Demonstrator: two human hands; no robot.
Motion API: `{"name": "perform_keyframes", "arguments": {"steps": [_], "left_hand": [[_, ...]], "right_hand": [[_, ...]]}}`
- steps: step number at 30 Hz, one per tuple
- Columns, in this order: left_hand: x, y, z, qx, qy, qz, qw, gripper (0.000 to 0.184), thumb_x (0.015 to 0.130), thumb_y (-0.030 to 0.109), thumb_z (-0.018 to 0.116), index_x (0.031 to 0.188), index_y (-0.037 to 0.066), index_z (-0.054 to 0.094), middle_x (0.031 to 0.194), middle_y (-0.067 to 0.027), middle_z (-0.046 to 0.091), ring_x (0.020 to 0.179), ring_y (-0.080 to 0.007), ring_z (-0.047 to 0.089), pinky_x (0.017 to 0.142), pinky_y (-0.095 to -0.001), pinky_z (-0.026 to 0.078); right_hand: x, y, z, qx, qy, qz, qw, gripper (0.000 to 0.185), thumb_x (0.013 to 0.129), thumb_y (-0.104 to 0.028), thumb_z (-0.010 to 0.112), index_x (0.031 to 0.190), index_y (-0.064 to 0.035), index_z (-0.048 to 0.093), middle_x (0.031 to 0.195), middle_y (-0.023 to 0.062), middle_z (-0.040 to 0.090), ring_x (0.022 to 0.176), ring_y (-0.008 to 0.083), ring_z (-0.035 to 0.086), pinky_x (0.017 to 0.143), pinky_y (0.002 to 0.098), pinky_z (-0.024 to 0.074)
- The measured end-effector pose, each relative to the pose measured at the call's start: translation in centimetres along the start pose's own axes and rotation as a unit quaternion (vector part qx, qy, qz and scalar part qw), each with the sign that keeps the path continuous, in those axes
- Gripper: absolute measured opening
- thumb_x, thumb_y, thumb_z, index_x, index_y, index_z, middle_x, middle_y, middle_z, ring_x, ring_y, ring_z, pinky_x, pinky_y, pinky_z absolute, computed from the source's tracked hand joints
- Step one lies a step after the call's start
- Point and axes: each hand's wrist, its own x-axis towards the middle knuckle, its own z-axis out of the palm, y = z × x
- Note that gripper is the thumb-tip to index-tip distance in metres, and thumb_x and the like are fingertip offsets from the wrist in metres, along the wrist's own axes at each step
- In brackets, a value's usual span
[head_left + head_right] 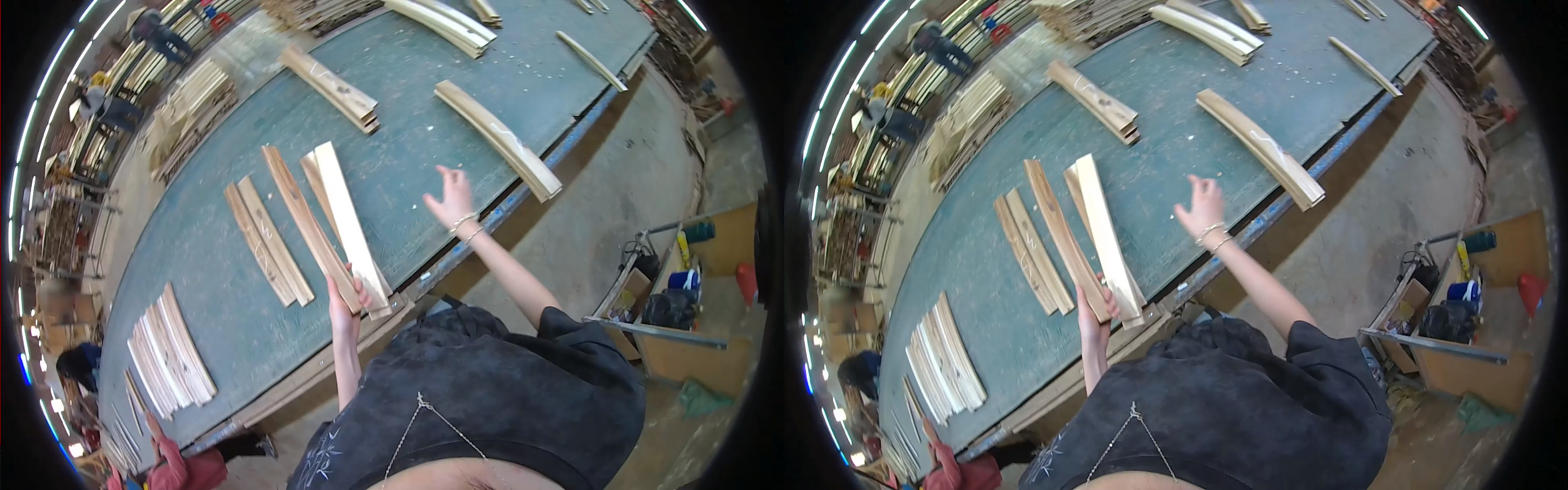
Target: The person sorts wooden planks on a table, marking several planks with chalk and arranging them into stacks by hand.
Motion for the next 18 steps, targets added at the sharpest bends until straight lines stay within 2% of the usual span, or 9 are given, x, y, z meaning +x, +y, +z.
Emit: {"name": "perform_keyframes", "arguments": {"steps": [2,6,7,9,10,12,14,15,18], "left_hand": [[-0.5,-0.4,1.8,0.106,-0.036,0.009,0.994,0.052,0.089,0.048,0.021,0.115,0.005,0.033,0.067,-0.0014,0.037,0.05,-0.0096,0.036,0.045,-0.0239,0.032],[0.8,-3.0,5.5,0.111,-0.103,-0.049,0.987,0.051,0.089,0.046,0.023,0.116,0.004,0.032,0.064,-0.0016,0.039,0.048,-0.0092,0.039,0.043,-0.0237,0.036],[1.5,-3.9,6.5,0.149,-0.12,-0.059,0.98,0.051,0.089,0.046,0.024,0.115,0.004,0.032,0.063,-0.0013,0.04,0.047,-0.0088,0.039,0.041,-0.0234,0.036],[3.3,-6.7,8.5,0.221,-0.112,-0.066,0.967,0.049,0.088,0.046,0.03,0.112,0.005,0.036,0.063,-0.0021,0.043,0.044,-0.0094,0.043,0.039,-0.0238,0.04],[4.6,-8.6,9.4,0.187,-0.121,-0.099,0.97,0.05,0.087,0.047,0.03,0.112,0.004,0.036,0.063,-0.0031,0.045,0.044,-0.0101,0.045,0.038,-0.0245,0.041],[7.0,-12.4,11.8,0.243,-0.1,-0.1,0.959,0.05,0.087,0.046,0.031,0.107,0.001,0.038,0.062,-0.0049,0.046,0.041,-0.0118,0.045,0.036,-0.0255,0.04],[8.7,-15.3,14.6,0.341,-0.081,-0.071,0.934,0.05,0.087,0.045,0.031,0.102,-0.001,0.039,0.061,-0.0062,0.047,0.04,-0.0133,0.046,0.037,-0.0269,0.041],[9.3,-16.5,15.9,0.336,-0.074,-0.069,0.937,0.05,0.087,0.045,0.031,0.102,-0.001,0.039,0.061,-0.0062,0.047,0.04,-0.0133,0.046,0.037,-0.0269,0.041],[10.3,-19.7,19.9,0.454,-0.016,-0.026,0.891,0.048,0.087,0.044,0.031,0.096,-0.002,0.039,0.06,-0.0095,0.051,0.042,-0.0171,0.051,0.038,-0.0285,0.043]], "right_hand": [[2.9,3.6,-3.1,-0.131,0.006,0.05,0.99,0.061,0.061,-0.025,0.066,0.114,-0.0092,0.04,0.101,0.0129,0.04,0.094,0.0289,0.041,0.08,0.0397,0.0367],[8.1,10.5,-5.8,-0.277,0.005,0.129,0.952,0.07,0.058,-0.027,0.071,0.116,-0.009,0.037,0.105,0.0144,0.04,0.1,0.0282,0.04,0.084,0.0391,0.0366],[9.0,12.2,-6.2,-0.275,0.012,0.128,0.953,0.07,0.058,-0.027,0.071,0.116,-0.009,0.037,0.105,0.0144,0.04,0.1,0.0282,0.04,0.084,0.0391,0.0366],[10.9,14.7,-6.0,-0.274,-0.062,0.097,0.955,0.076,0.056,-0.027,0.073,0.117,-0.0082,0.033,0.107,0.0155,0.043,0.102,0.0299,0.043,0.083,0.0396,0.0392],[11.8,15.4,-5.7,-0.265,-0.054,0.088,0.959,0.076,0.056,-0.027,0.073,0.117,-0.0082,0.033,0.107,0.0155,0.043,0.102,0.0299,0.043,0.083,0.0396,0.0392],[13.1,16.7,-5.2,-0.259,-0.167,0.131,0.942,0.076,0.057,-0.027,0.073,0.117,-0.0078,0.031,0.102,0.0166,0.049,0.097,0.0315,0.05,0.08,0.0396,0.0437],[14.5,17.7,-5.1,-0.22,-0.194,0.177,0.939,0.072,0.053,-0.026,0.073,0.111,-0.0039,0.036,0.095,0.0189,0.056,0.088,0.0326,0.056,0.078,0.038,0.0462],[15.2,18.4,-5.2,-0.21,-0.234,0.171,0.934,0.068,0.051,-0.026,0.074,0.105,-0.0028,0.038,0.092,0.019,0.058,0.087,0.0315,0.057,0.077,0.037,0.0469],[16.7,19.6,-7.0,-0.125,-0.302,0.159,0.931,0.063,0.047,-0.028,0.076,0.097,-0.0007,0.051,0.088,0.0158,0.06,0.082,0.0286,0.059,0.073,0.0355,0.0488]]}}
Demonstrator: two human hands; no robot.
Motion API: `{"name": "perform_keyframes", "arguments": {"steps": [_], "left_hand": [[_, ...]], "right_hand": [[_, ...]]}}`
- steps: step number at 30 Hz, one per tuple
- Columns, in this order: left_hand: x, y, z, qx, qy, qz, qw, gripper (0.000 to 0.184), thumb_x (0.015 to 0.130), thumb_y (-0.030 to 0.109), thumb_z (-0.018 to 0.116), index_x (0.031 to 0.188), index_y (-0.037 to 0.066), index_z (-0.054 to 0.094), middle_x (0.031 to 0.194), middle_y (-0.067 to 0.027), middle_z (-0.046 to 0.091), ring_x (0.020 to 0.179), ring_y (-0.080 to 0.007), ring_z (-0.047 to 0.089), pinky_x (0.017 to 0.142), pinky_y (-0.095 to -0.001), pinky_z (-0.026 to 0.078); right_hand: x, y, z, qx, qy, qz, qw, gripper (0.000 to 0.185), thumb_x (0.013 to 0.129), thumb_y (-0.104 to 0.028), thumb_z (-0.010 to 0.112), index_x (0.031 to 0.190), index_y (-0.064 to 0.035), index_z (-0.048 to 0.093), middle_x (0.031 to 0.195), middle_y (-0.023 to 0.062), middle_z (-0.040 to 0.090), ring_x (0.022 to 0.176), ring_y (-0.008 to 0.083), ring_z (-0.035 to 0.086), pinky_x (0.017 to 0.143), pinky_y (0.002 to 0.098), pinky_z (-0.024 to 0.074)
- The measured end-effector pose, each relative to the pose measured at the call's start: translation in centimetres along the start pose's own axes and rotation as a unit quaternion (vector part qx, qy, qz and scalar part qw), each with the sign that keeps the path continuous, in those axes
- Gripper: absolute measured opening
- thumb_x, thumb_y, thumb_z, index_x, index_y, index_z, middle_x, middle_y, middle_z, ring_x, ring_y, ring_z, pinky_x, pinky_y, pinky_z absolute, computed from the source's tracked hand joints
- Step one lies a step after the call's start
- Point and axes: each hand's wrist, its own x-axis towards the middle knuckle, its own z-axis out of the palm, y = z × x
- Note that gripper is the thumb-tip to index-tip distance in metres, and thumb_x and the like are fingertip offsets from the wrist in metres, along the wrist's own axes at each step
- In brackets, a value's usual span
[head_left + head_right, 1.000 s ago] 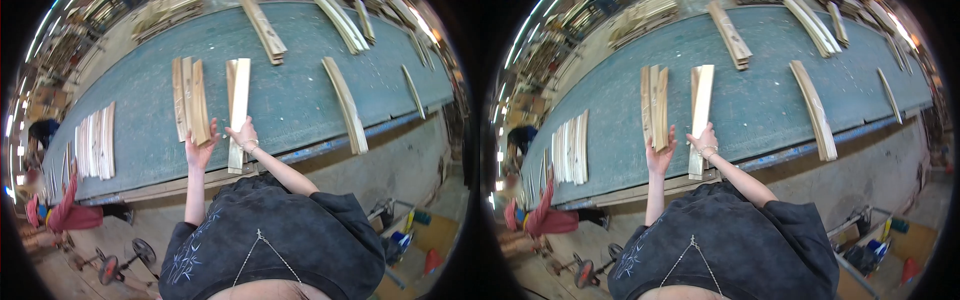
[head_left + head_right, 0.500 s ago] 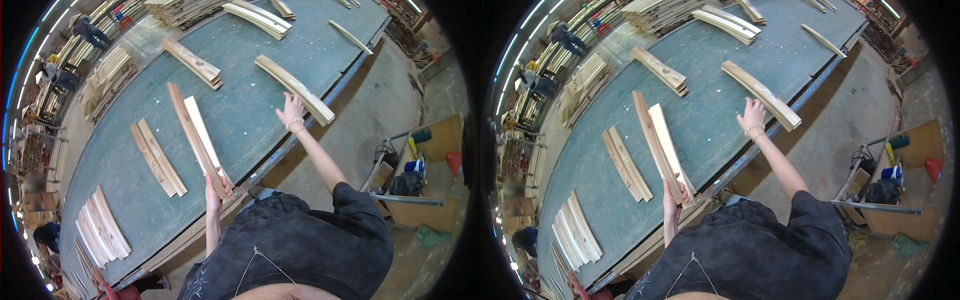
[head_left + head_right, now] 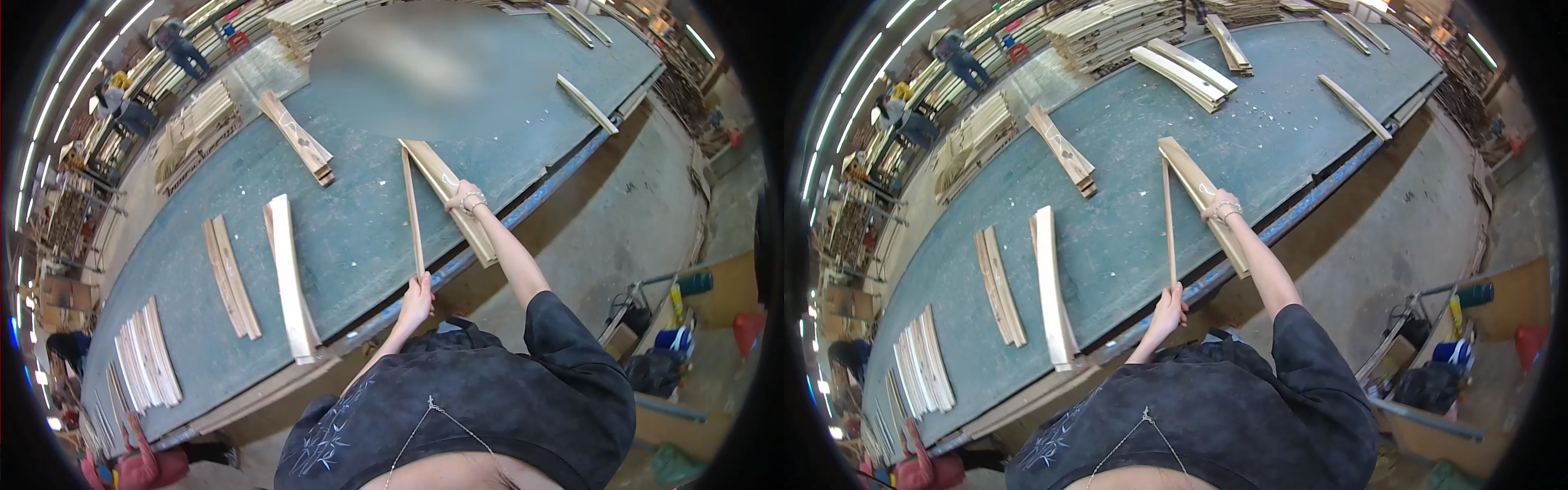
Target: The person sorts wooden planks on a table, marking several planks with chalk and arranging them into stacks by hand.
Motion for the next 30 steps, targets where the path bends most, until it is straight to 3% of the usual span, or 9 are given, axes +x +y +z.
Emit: {"name": "perform_keyframes", "arguments": {"steps": [1,3,4,7,11,17,22,26,30], "left_hand": [[0.3,0.8,1.2,0.009,0.014,-0.013,1.0,0.048,0.088,0.044,0.031,0.101,-0.001,0.039,0.061,-0.0087,0.051,0.043,-0.0149,0.05,0.039,-0.0273,0.043],[0.4,2.3,3.6,0.013,0.043,-0.014,0.999,0.048,0.088,0.044,0.03,0.112,0.003,0.037,0.062,-0.0079,0.051,0.043,-0.0133,0.049,0.04,-0.0261,0.043],[0.8,2.9,5.0,0.005,0.053,-0.019,0.998,0.048,0.088,0.044,0.03,0.112,0.003,0.037,0.062,-0.0079,0.051,0.043,-0.0133,0.049,0.04,-0.0261,0.043],[3.2,2.6,8.5,0.061,0.079,0.054,0.994,0.049,0.088,0.043,0.029,0.117,0.003,0.034,0.062,-0.0093,0.051,0.044,-0.0137,0.05,0.04,-0.0263,0.044],[3.0,5.1,9.7,0.191,0.136,0.058,0.97,0.053,0.087,0.04,0.03,0.11,-0.006,0.042,0.078,-0.0292,0.056,0.073,-0.0429,0.054,0.066,-0.0464,0.042],[3.0,8.2,8.8,0.422,0.142,0.07,0.893,0.051,0.086,0.042,0.035,0.099,-0.004,0.047,0.083,-0.0234,0.056,0.079,-0.0368,0.055,0.069,-0.0434,0.043],[9.7,11.6,8.1,0.349,0.225,0.03,0.909,0.075,0.079,0.054,0.039,0.121,-0.008,0.03,0.097,-0.0254,0.052,0.089,-0.0349,0.054,0.076,-0.0401,0.043],[14.4,15.5,9.7,0.388,0.237,-0.05,0.889,0.103,0.065,0.065,0.048,0.128,-0.009,0.012,0.099,-0.0311,0.05,0.09,-0.0357,0.055,0.076,-0.0394,0.044],[18.0,14.2,9.8,0.376,0.275,-0.068,0.882,0.101,0.064,0.054,0.057,0.127,-0.01,0.012,0.096,-0.0288,0.051,0.083,-0.0354,0.057,0.073,-0.0377,0.046]], "right_hand": [[1.3,1.5,-0.1,-0.008,-0.006,-0.009,1.0,0.063,0.047,-0.028,0.076,0.097,-0.0007,0.051,0.088,0.0158,0.06,0.082,0.0286,0.059,0.073,0.0355,0.0488],[3.3,4.4,0.2,0.365,-0.242,0.022,0.899,0.048,0.052,-0.027,0.076,0.088,-0.0011,0.057,0.082,0.0123,0.062,0.074,0.024,0.06,0.068,0.0352,0.0498],[3.4,5.2,0.2,0.356,-0.252,0.018,0.9,0.048,0.052,-0.027,0.076,0.088,-0.0011,0.057,0.082,0.0123,0.062,0.074,0.024,0.06,0.068,0.0352,0.0498],[0.8,5.3,0.7,0.554,-0.347,0.032,0.756,0.039,0.064,-0.022,0.072,0.092,0.0008,0.055,0.083,0.0118,0.061,0.07,0.0205,0.06,0.065,0.0334,0.05],[1.6,6.2,3.1,0.585,-0.396,0.036,0.707,0.04,0.065,-0.023,0.071,0.092,0.0023,0.055,0.083,0.0128,0.06,0.071,0.0221,0.06,0.067,0.0342,0.05],[1.6,6.1,3.2,0.605,-0.346,0.013,0.717,0.052,0.062,-0.025,0.073,0.098,0.0054,0.052,0.087,0.0136,0.06,0.075,0.0219,0.06,0.067,0.0333,0.0504],[1.6,6.2,4.4,0.627,-0.273,-0.011,0.73,0.058,0.064,-0.026,0.073,0.107,0.0012,0.045,0.096,0.0118,0.056,0.085,0.0191,0.056,0.073,0.0315,0.0474],[2.2,6.7,5.8,0.774,-0.173,0.069,0.606,0.05,0.078,-0.011,0.058,0.118,-0.0019,0.03,0.101,0.0136,0.053,0.085,0.0171,0.054,0.071,0.0302,0.0472],[1.5,8.8,4.1,0.713,-0.062,0.016,0.698,0.07,0.07,-0.013,0.067,0.125,-0.007,0.023,0.116,0.0171,0.043,0.097,0.0197,0.05,0.077,0.0287,0.0434]]}}
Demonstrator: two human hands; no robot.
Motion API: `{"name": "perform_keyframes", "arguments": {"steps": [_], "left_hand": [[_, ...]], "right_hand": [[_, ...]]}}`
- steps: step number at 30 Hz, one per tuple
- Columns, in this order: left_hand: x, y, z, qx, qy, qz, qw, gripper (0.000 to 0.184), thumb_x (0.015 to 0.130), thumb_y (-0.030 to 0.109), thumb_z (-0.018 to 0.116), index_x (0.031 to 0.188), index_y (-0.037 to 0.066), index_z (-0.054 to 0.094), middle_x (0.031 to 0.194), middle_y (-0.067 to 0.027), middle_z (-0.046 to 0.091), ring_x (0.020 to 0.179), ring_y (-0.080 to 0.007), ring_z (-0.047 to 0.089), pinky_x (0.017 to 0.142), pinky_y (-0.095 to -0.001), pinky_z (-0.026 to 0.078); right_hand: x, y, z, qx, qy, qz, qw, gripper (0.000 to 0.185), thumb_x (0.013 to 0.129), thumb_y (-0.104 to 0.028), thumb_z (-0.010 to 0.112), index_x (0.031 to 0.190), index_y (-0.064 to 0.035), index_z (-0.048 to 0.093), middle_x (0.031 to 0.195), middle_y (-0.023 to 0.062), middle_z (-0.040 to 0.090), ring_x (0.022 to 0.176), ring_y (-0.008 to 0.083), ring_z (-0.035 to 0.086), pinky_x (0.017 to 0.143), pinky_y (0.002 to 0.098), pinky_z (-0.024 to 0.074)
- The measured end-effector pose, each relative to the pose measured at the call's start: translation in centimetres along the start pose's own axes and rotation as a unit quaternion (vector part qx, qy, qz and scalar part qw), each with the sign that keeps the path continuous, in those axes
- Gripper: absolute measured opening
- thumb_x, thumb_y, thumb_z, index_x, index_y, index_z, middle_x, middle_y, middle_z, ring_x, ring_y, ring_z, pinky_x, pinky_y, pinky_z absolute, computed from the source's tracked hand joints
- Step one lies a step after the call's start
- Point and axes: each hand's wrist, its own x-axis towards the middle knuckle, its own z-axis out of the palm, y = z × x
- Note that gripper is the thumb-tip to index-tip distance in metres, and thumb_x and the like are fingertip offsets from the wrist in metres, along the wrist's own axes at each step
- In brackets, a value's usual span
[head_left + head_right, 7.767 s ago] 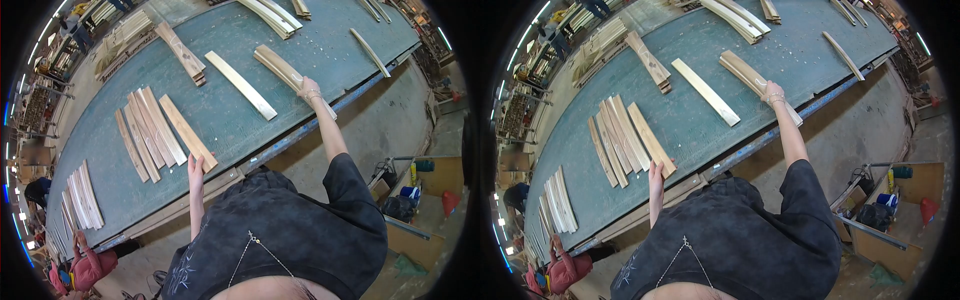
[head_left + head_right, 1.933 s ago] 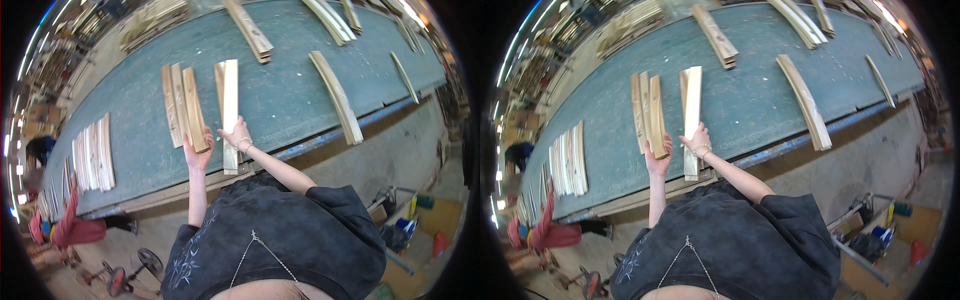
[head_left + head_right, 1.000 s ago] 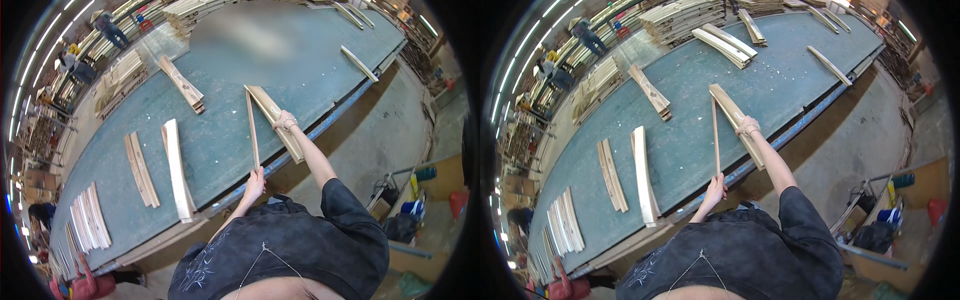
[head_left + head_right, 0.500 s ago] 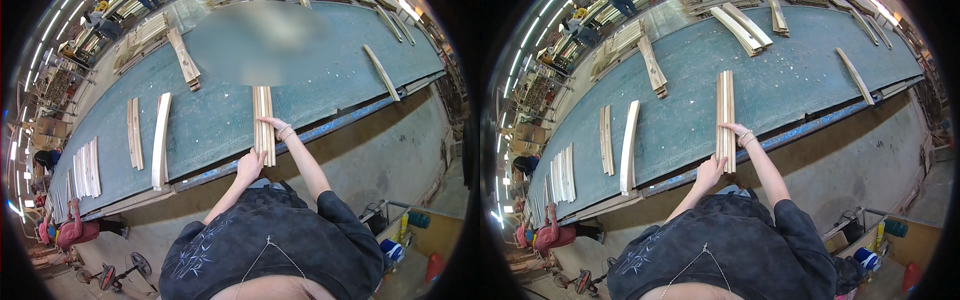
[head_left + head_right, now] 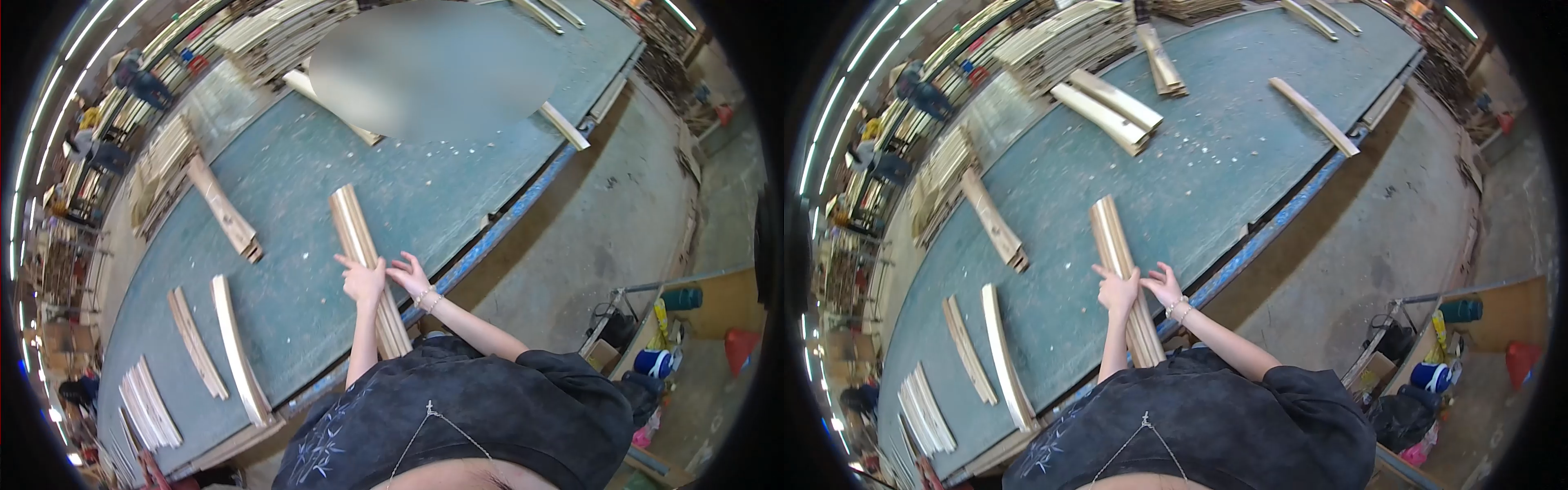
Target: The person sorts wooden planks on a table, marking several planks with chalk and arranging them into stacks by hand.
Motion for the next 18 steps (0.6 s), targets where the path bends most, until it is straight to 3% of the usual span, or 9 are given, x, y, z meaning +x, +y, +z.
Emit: {"name": "perform_keyframes", "arguments": {"steps": [4,6,8,10,11,12,14,16,18], "left_hand": [[2.5,-0.2,0.3,0.027,0.012,0.066,0.997,0.089,0.068,0.048,0.057,0.126,-0.008,0.019,0.095,-0.0276,0.053,0.084,-0.0356,0.057,0.073,-0.0379,0.046],[4.1,0.0,0.0,-0.165,-0.049,0.078,0.982,0.074,0.073,0.039,0.056,0.124,-0.005,0.024,0.093,-0.0266,0.055,0.085,-0.0357,0.057,0.074,-0.0384,0.045],[3.8,3.6,-1.3,-0.229,-0.045,0.119,0.965,0.07,0.074,0.035,0.056,0.123,-0.004,0.025,0.092,-0.0263,0.056,0.087,-0.0354,0.056,0.074,-0.0387,0.044],[4.0,8.6,-2.6,-0.296,-0.038,0.153,0.942,0.067,0.075,0.031,0.056,0.123,-0.003,0.025,0.092,-0.0261,0.056,0.088,-0.0352,0.056,0.074,-0.039,0.044],[4.6,11.8,-3.0,-0.314,-0.031,0.185,0.931,0.066,0.075,0.03,0.056,0.123,-0.003,0.025,0.092,-0.026,0.056,0.088,-0.0347,0.056,0.074,-0.0384,0.044],[4.9,15.4,-3.5,-0.335,-0.025,0.214,0.917,0.066,0.076,0.028,0.057,0.124,-0.003,0.024,0.093,-0.0259,0.056,0.088,-0.0343,0.057,0.074,-0.0377,0.045],[6.0,21.7,-3.4,-0.351,-0.057,0.203,0.912,0.066,0.076,0.029,0.056,0.124,-0.003,0.024,0.095,-0.0232,0.056,0.089,-0.0322,0.057,0.073,-0.0362,0.045],[9.4,27.8,-1.3,-0.452,-0.058,0.245,0.856,0.065,0.078,0.03,0.054,0.125,-0.003,0.023,0.099,-0.0219,0.056,0.092,-0.0299,0.056,0.076,-0.0347,0.044],[11.6,33.0,0.4,-0.434,-0.079,0.247,0.863,0.062,0.083,0.031,0.048,0.128,-0.002,0.02,0.112,-0.0232,0.049,0.105,-0.0283,0.049,0.086,-0.0338,0.038]], "right_hand": [[1.1,-6.0,-2.6,0.037,-0.056,0.075,0.995,0.067,0.071,-0.023,0.067,0.123,-0.0075,0.027,0.117,0.0135,0.041,0.099,0.0199,0.048,0.08,0.0306,0.0409],[3.1,-8.7,-3.1,0.053,-0.088,0.104,0.989,0.067,0.072,-0.029,0.065,0.123,-0.0076,0.028,0.117,0.0121,0.042,0.101,0.02,0.046,0.081,0.0315,0.0399],[4.0,-12.1,-2.0,-0.045,-0.158,0.184,0.969,0.067,0.075,-0.04,0.06,0.124,-0.0074,0.028,0.115,0.0103,0.042,0.103,0.0185,0.043,0.083,0.0323,0.0382],[4.3,-15.5,-1.2,-0.074,-0.269,0.188,0.942,0.069,0.077,-0.045,0.055,0.126,-0.0069,0.025,0.117,0.0089,0.041,0.107,0.0158,0.039,0.086,0.0312,0.0363],[4.8,-16.8,-1.5,0.005,-0.294,0.186,0.938,0.069,0.078,-0.042,0.055,0.128,-0.0061,0.022,0.116,0.0074,0.041,0.105,0.0134,0.042,0.087,0.0289,0.0365],[6.0,-18.3,-3.0,-0.003,-0.291,0.189,0.938,0.069,0.078,-0.042,0.055,0.128,-0.0061,0.022,0.116,0.0074,0.041,0.105,0.0134,0.042,0.087,0.0289,0.0365],[9.3,-22.2,-6.3,-0.035,-0.309,0.066,0.948,0.068,0.079,-0.038,0.056,0.128,-0.0038,0.023,0.119,0.0078,0.04,0.106,0.0143,0.042,0.088,0.0276,0.036],[13.8,-26.4,-9.3,-0.062,-0.306,0.007,0.95,0.067,0.078,-0.037,0.057,0.126,-0.0016,0.027,0.119,0.0094,0.041,0.105,0.0148,0.043,0.088,0.0279,0.0359],[16.9,-30.3,-11.7,-0.178,-0.183,-0.117,0.96,0.068,0.076,-0.04,0.059,0.123,-0.0003,0.031,0.118,0.0116,0.043,0.105,0.0153,0.044,0.088,0.0284,0.0361]]}}
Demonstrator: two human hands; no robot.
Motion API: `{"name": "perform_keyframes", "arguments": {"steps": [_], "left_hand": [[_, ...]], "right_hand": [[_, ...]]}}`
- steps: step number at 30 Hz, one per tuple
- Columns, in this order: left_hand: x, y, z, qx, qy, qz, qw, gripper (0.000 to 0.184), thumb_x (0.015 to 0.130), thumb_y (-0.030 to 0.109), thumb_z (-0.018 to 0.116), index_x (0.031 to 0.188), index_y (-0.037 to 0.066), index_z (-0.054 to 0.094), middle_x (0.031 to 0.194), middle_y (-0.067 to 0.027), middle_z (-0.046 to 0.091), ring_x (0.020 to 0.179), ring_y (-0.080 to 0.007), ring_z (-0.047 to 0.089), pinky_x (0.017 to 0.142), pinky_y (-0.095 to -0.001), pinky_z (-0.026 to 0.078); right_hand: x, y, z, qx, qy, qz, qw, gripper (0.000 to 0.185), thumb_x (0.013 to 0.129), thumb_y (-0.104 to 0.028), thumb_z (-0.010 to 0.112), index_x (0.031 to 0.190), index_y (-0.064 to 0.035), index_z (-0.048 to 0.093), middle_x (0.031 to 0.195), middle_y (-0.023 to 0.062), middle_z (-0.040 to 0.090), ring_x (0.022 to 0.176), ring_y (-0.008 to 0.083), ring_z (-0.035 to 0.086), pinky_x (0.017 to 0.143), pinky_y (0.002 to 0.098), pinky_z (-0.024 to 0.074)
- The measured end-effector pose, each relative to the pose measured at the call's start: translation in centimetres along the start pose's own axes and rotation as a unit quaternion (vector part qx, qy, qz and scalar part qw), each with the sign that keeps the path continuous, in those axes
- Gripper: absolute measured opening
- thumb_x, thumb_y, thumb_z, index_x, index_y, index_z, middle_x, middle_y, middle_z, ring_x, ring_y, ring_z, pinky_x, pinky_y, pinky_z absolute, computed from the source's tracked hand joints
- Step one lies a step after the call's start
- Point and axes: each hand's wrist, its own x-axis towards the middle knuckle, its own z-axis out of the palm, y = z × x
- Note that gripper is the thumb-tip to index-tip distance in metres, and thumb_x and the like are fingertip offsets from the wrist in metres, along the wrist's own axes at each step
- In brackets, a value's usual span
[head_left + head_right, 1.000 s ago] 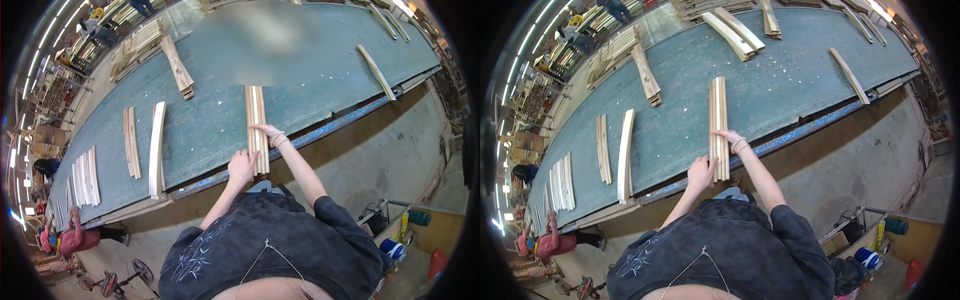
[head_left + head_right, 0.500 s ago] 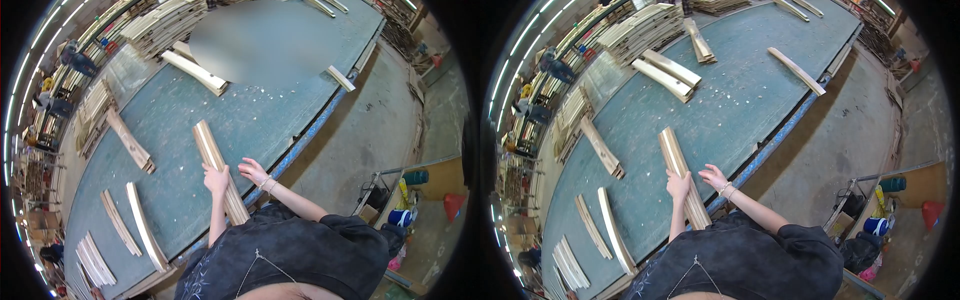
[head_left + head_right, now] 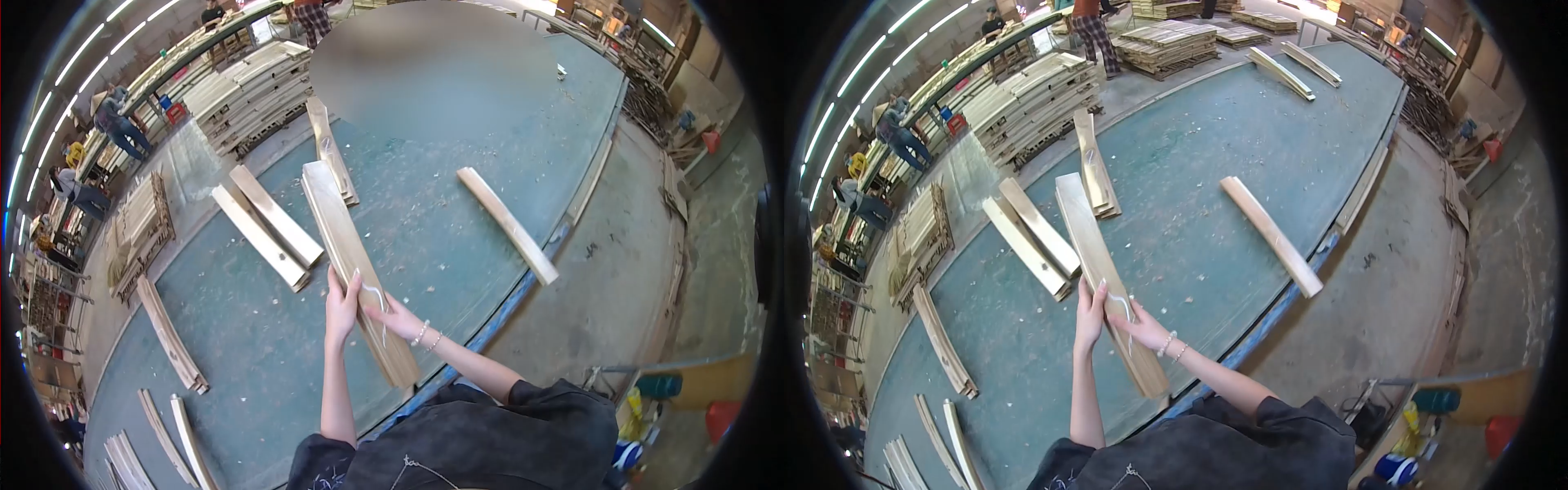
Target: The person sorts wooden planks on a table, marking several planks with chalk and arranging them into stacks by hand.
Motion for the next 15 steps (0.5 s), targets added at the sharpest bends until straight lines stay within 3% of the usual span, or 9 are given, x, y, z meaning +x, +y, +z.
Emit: {"name": "perform_keyframes", "arguments": {"steps": [2,4,5,6,7,10,11,15], "left_hand": [[3.2,-1.4,2.7,0.026,-0.068,-0.073,0.995,0.06,0.087,0.031,0.042,0.13,-0.001,0.015,0.124,-0.0224,0.037,0.116,-0.0276,0.037,0.093,-0.033,0.031],[4.3,-0.3,5.2,-0.036,-0.119,0.003,0.992,0.059,0.09,0.037,0.031,0.132,0.001,0.012,0.133,-0.0178,0.023,0.124,-0.0239,0.021,0.101,-0.0327,0.018],[4.2,0.0,6.2,-0.06,-0.119,-0.022,0.991,0.058,0.089,0.034,0.034,0.132,0.001,0.012,0.137,-0.0175,0.012,0.127,-0.0251,0.013,0.102,-0.0321,0.014],[3.6,-0.2,6.9,-0.049,-0.122,-0.075,0.988,0.059,0.089,0.035,0.034,0.132,0.002,0.012,0.136,-0.0179,0.015,0.126,-0.0253,0.016,0.102,-0.0336,0.016],[2.8,-1.8,7.7,-0.04,-0.12,-0.097,0.987,0.059,0.088,0.035,0.037,0.132,0.003,0.013,0.136,-0.0179,0.016,0.126,-0.0257,0.018,0.102,-0.0343,0.017],[-2.1,-3.9,9.1,-0.061,-0.085,-0.148,0.984,0.048,0.085,0.026,0.049,0.126,0.008,0.03,0.113,-0.0146,0.05,0.106,-0.0229,0.047,0.09,-0.0339,0.036],[-3.9,-4.3,9.4,-0.089,-0.073,-0.164,0.98,0.044,0.085,0.023,0.049,0.123,0.007,0.035,0.107,-0.0116,0.055,0.101,-0.0188,0.051,0.087,-0.0314,0.037],[-10.0,-5.3,9.8,-0.112,-0.052,-0.279,0.952,0.036,0.085,0.019,0.048,0.118,0.007,0.041,0.096,-0.0095,0.059,0.09,-0.016,0.056,0.081,-0.0282,0.041]], "right_hand": [[2.7,-0.7,-4.6,-0.009,0.012,0.017,1.0,0.068,0.073,-0.042,0.061,0.12,0.0006,0.036,0.111,0.0128,0.049,0.101,0.017,0.047,0.086,0.03,0.0386],[6.3,-2.6,-9.0,-0.065,0.025,0.021,0.997,0.068,0.071,-0.045,0.062,0.116,0.0011,0.041,0.107,0.0134,0.053,0.098,0.0193,0.05,0.083,0.0309,0.0408],[8.5,-3.0,-10.9,-0.102,0.054,0.02,0.993,0.064,0.072,-0.043,0.063,0.115,0.0008,0.042,0.105,0.012,0.054,0.096,0.0178,0.051,0.082,0.0297,0.0414],[10.8,-2.9,-12.5,-0.139,0.078,0.021,0.987,0.061,0.073,-0.04,0.063,0.114,0.0005,0.044,0.103,0.0106,0.055,0.094,0.0162,0.051,0.081,0.0285,0.042],[13.6,-2.9,-14.3,-0.162,0.087,0.016,0.983,0.068,0.069,-0.045,0.064,0.114,0.0015,0.043,0.104,0.0123,0.055,0.094,0.0176,0.052,0.081,0.0294,0.0419],[22.3,-4.7,-17.3,-0.147,0.089,-0.017,0.985,0.076,0.065,-0.053,0.064,0.113,0.003,0.044,0.104,0.0139,0.055,0.095,0.0193,0.053,0.082,0.0306,0.0414],[25.0,-6.1,-17.7,-0.157,0.091,-0.031,0.983,0.077,0.064,-0.054,0.064,0.112,0.0029,0.045,0.104,0.0135,0.055,0.094,0.0192,0.053,0.082,0.0303,0.0413],[35.7,-8.5,-17.8,-0.181,0.123,-0.032,0.975,0.078,0.06,-0.058,0.064,0.107,0.0021,0.049,0.099,0.0121,0.057,0.089,0.0179,0.054,0.079,0.0295,0.0422]]}}
